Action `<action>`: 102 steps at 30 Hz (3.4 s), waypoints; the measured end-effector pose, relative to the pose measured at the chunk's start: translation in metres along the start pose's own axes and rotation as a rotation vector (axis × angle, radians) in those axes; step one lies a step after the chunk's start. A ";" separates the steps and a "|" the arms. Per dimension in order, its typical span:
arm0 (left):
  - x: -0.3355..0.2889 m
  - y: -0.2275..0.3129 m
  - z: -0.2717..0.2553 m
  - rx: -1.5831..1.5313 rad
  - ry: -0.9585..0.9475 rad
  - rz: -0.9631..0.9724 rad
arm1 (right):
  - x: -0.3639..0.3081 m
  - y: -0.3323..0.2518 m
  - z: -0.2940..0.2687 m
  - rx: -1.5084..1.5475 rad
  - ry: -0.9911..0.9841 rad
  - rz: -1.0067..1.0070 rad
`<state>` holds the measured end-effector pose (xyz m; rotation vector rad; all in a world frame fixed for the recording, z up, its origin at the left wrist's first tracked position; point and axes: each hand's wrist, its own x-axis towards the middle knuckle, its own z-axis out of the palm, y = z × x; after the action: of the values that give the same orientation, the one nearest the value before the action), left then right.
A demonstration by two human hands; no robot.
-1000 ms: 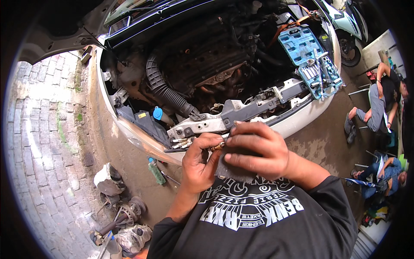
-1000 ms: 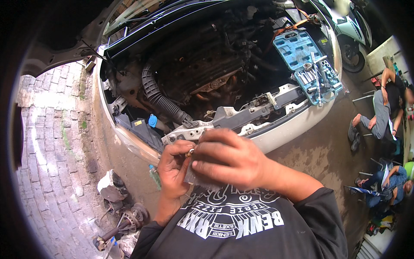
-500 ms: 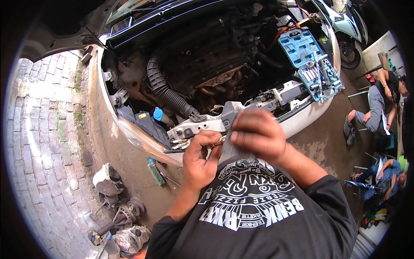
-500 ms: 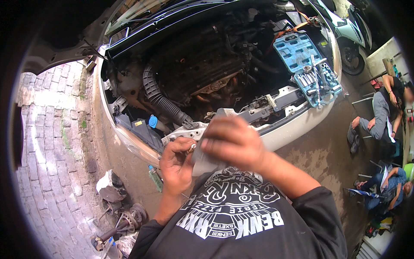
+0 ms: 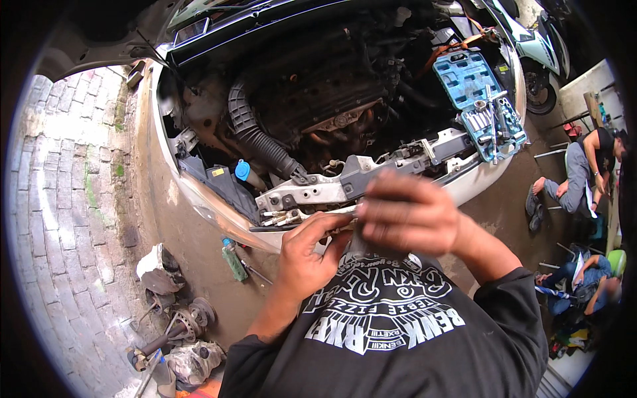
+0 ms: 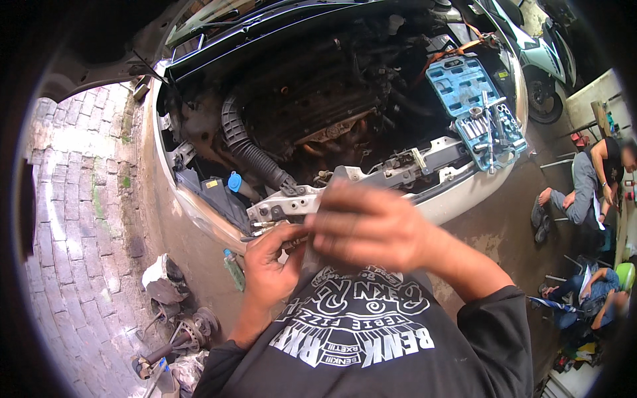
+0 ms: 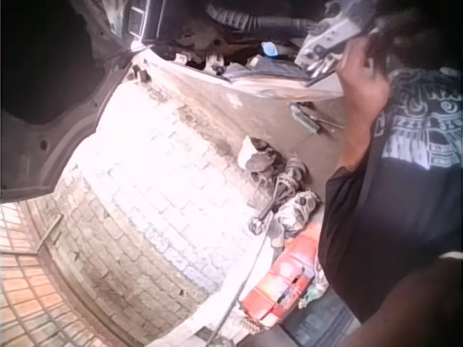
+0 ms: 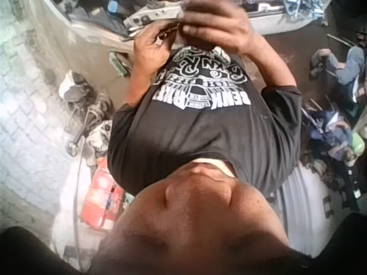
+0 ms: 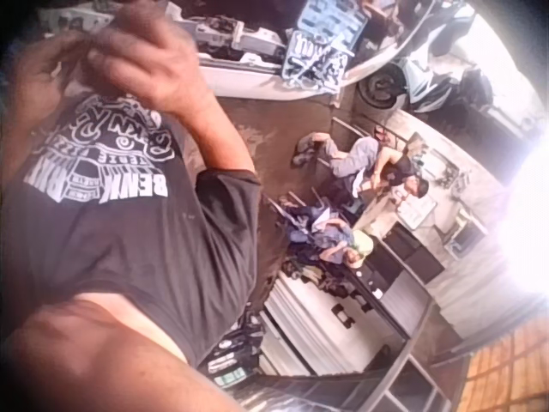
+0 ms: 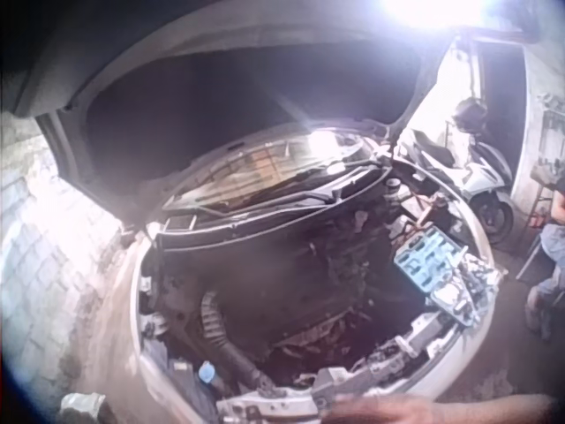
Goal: The person wipes a small metal component with a cloth and then installs it into a plastic housing on the front frame of a car with an open hood.
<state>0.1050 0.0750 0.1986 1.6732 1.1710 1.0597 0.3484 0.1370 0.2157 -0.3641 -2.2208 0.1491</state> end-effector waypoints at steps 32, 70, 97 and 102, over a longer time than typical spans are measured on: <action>-0.012 -0.005 0.004 -0.225 -0.027 -0.140 | -0.014 0.007 -0.003 0.065 0.115 0.195; -0.007 -0.013 0.013 -0.542 0.054 0.039 | 0.000 -0.024 0.013 0.163 0.136 0.245; -0.006 -0.016 -0.003 -0.415 0.032 -0.019 | 0.006 -0.030 0.016 0.265 0.145 0.259; -0.007 -0.018 0.000 -0.382 0.031 0.013 | 0.007 -0.037 0.023 0.280 0.164 0.287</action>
<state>0.0983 0.0723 0.1808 1.3704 0.9082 1.2337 0.3182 0.1045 0.2152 -0.5174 -1.9442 0.5579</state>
